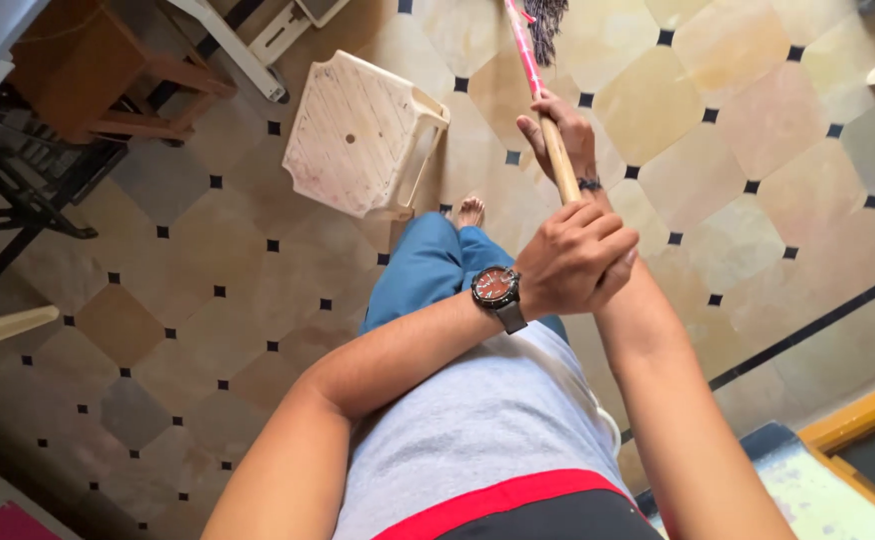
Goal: The person is mopping the tiled floor using a wet mop and a bucket of water.
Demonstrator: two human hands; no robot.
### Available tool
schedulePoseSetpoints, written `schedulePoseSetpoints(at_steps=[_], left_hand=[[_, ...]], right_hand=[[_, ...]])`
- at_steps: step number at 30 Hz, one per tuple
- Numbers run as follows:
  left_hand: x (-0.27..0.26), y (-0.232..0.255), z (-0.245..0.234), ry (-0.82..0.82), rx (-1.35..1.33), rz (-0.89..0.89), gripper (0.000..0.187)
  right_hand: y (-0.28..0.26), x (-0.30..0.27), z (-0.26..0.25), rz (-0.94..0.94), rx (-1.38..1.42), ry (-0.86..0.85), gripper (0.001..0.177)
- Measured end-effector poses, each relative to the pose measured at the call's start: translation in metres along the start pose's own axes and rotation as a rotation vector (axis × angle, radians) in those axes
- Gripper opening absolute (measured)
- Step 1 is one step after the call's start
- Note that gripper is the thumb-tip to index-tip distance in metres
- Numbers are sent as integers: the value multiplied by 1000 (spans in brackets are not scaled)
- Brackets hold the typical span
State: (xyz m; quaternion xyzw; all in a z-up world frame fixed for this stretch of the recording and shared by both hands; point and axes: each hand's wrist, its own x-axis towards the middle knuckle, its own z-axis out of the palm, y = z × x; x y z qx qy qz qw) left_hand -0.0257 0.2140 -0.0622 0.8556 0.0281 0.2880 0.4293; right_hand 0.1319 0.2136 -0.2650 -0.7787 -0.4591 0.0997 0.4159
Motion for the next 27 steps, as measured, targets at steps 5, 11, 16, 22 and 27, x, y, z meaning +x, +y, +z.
schedulePoseSetpoints(at_steps=[5, 11, 16, 22, 27], left_hand=[[3, -21, 15, -23, 21, -13, 13], [22, -28, 20, -84, 61, 15, 20], [41, -38, 17, -40, -21, 36, 19], [67, -63, 20, -30, -206, 123, 27], [70, -75, 13, -51, -180, 72, 29]], right_hand=[[2, 0, -3, 72, 128, 19, 26], [3, 20, -13, 76, 80, 37, 23], [-19, 38, -21, 152, -70, 104, 18], [-43, 64, -30, 449, -49, 74, 29], [-14, 73, -21, 168, -55, 105, 25]])
